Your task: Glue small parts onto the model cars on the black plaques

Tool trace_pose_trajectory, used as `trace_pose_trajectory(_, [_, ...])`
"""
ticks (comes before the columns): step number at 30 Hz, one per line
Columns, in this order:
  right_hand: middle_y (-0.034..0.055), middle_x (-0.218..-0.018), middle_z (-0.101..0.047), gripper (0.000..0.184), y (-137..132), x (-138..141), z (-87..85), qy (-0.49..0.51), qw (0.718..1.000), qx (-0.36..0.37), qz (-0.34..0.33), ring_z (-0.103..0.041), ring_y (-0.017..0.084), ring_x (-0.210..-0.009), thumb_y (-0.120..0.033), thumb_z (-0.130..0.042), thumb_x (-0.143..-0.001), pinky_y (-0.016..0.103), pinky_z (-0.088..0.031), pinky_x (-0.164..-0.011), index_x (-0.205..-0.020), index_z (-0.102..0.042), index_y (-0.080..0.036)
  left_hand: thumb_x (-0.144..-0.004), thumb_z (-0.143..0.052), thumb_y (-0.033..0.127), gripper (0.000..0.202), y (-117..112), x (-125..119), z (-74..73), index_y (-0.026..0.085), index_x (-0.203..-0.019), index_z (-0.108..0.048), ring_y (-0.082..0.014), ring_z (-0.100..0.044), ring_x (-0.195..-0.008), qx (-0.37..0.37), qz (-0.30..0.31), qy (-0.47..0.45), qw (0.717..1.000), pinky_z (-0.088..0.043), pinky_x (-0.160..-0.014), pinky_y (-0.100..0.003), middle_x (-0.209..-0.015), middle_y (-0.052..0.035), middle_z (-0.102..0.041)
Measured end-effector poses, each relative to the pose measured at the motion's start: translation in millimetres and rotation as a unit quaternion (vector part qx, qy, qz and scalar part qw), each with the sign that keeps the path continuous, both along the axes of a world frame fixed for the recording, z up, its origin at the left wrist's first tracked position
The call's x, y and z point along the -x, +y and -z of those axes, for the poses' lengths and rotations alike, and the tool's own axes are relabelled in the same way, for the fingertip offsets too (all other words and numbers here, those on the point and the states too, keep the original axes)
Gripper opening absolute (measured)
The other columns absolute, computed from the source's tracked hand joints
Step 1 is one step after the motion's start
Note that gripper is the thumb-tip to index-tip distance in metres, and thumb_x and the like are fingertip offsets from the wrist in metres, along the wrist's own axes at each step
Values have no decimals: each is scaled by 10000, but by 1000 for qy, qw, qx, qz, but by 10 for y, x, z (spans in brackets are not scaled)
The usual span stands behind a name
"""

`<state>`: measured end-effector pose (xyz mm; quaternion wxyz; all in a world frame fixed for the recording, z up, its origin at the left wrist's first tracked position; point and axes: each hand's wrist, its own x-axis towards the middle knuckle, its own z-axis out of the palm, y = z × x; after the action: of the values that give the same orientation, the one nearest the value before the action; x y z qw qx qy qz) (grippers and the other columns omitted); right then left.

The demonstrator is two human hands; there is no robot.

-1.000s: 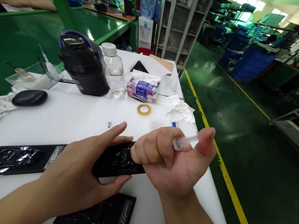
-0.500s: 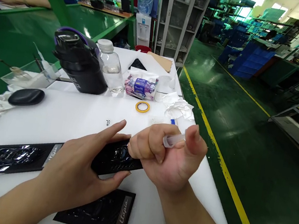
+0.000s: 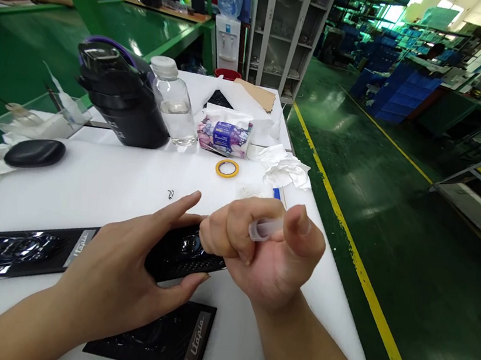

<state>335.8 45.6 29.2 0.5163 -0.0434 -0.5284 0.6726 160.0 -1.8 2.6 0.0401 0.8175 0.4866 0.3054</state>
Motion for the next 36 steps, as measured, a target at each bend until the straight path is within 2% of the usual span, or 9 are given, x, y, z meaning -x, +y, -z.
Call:
trace_pose_trajectory(10, [-37,-426,-235,682,-55,-6,-55,-8,996,93,4,-253,95,-432,-642,-601,-859,285,-258,-512,-469,-292,-176,-753,-693,369,820,-21,-3,-1,231,-1460,-299,-256,-739,-926,-1,-14,15,1000,-615,-701,-367,-1133,-57,-740])
trace_pose_trajectory(14, [-33,-476,-283,677,-67,7,-37,-48,997,52,12,-276,104,-465,-717,-522,-892,290,-267,-528,-511,-354,-184,-775,-662,360,775,1,8,-18,200,-1448,-313,-262,-741,-889,-21,-17,45,999,-615,-686,-379,-1095,-79,-748])
trace_pose_trajectory(19, [-8,-641,-443,574,-126,-39,-99,-283,955,-80,-38,-377,122,-608,-705,-598,-856,277,-304,-579,-673,-487,-173,-767,-568,219,608,21,-22,-32,149,-1355,-430,-276,-741,-830,-81,12,137,987,-613,-670,-400,-986,-100,-765])
trace_pose_trajectory(23, [-16,-623,-407,472,74,-151,-41,-106,986,-30,127,-414,126,-594,-555,-519,-967,289,-389,-638,-675,-464,-187,-777,-638,336,684,97,130,-82,150,-1405,-443,-298,-728,-841,-43,-52,163,984,-597,-682,-414,-1039,-106,-753])
trace_pose_trajectory(25, [-22,-629,-403,403,273,-221,63,-70,965,17,252,-445,123,-597,-478,-524,-960,285,-423,-667,-682,-460,-193,-771,-658,432,711,198,351,-170,216,-1417,-457,-282,-722,-884,12,-94,140,986,-590,-744,-400,-1118,-66,-740])
trace_pose_trajectory(28, [4,-700,-491,424,568,-273,285,-205,903,20,378,-558,159,-732,-547,-416,-942,332,-486,-800,-698,-477,-205,-806,-613,515,600,384,805,-317,305,-1361,-523,-247,-703,-896,74,-221,122,965,-563,-821,-402,-1091,22,-737])
trace_pose_trajectory(30, [34,-749,-584,398,686,-250,432,-288,883,15,371,-606,200,-819,-542,-496,-897,376,-482,-869,-709,-561,-196,-811,-599,563,579,491,1100,-353,284,-1317,-568,-266,-682,-961,112,-272,146,944,-543,-869,-438,-1106,11,-732])
trace_pose_trajectory(33, [73,-861,-670,297,691,-186,548,-362,858,1,363,-625,252,-901,-465,-658,-826,426,-463,-919,-788,-678,-171,-798,-604,550,639,604,1409,-272,229,-1348,-560,-310,-653,-1071,199,-274,174,925,-522,-925,-450,-1204,-50,-706])
trace_pose_trajectory(36, [109,-1209,-618,423,562,-184,498,-363,808,-32,463,-543,285,-1161,-448,-730,-809,468,-399,-1047,-1127,-666,-177,-767,-618,508,714,665,1521,-132,215,-1410,-516,-340,-643,-1115,274,-236,186,914,-515,-942,-443,-1301,-87,-663])
